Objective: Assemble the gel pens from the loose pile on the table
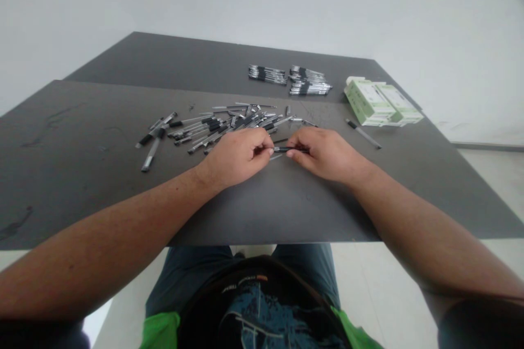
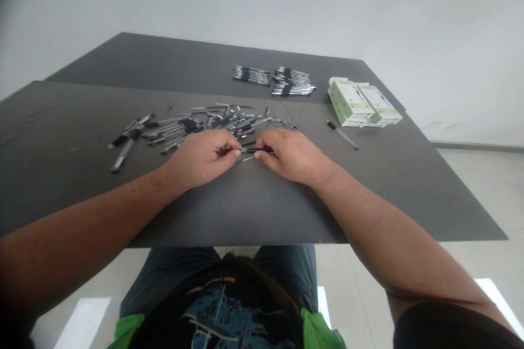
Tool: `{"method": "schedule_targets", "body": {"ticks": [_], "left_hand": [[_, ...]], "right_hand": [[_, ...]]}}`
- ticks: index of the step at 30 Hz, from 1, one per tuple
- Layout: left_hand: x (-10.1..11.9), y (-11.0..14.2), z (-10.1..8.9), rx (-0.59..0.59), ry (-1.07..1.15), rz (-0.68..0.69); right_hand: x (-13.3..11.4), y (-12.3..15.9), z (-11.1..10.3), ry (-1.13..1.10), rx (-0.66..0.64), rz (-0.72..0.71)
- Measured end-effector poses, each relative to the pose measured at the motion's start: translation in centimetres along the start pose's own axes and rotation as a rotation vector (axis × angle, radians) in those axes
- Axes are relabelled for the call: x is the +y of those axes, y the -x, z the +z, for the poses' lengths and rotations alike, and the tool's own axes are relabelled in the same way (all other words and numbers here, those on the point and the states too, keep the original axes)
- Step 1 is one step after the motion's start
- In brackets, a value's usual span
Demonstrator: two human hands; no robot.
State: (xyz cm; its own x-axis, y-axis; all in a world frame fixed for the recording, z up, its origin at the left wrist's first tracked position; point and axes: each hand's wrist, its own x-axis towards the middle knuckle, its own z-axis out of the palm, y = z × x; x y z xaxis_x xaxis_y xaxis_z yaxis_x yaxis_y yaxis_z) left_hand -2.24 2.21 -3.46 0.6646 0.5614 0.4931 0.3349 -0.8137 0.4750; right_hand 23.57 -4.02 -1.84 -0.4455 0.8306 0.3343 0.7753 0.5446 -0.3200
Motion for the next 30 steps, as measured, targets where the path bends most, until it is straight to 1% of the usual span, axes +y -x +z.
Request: {"method": "schedule_targets", "body": {"ticks": [3, 7, 13, 18, 23, 27, 30], "left_hand": [[0.12, -0.02, -0.02, -0.008, 0.002, -0.004], [0.23, -0.08, -0.06, -0.009, -0.001, 0.001], [0.19, -0.14, -0.07, -0.018, -0.019, -0.007], [0.26, -0.15, -0.10, -0.022, -0.026, -0.015], [0.17, -0.11, -0.09, -0.027, -0.019, -0.015], [0.15, -0.11, -0.08, -0.020, -0.012, -0.004], [0.21, -0.17, -0.10, -0.020, -0.004, -0.008]], "right_hand": [[-0.02, 0.00, -0.02, 0.010, -0.022, -0.013], [-0.01, 0.07, -0.04, -0.007, 0.010, 0.004], [-0.14, 0.02, -0.06, 0.005, -0.027, -0.020], [-0.39, -0.11, -0.30, -0.015, 0.024, 0.035], [-0.26, -0.09, -0.24, 0.008, -0.010, -0.017], [-0.22, -0.06, -0.18, -0.004, 0.011, 0.017], [-0.23, -0.09, -0.23, 0.012, -0.012, 0.021]]}}
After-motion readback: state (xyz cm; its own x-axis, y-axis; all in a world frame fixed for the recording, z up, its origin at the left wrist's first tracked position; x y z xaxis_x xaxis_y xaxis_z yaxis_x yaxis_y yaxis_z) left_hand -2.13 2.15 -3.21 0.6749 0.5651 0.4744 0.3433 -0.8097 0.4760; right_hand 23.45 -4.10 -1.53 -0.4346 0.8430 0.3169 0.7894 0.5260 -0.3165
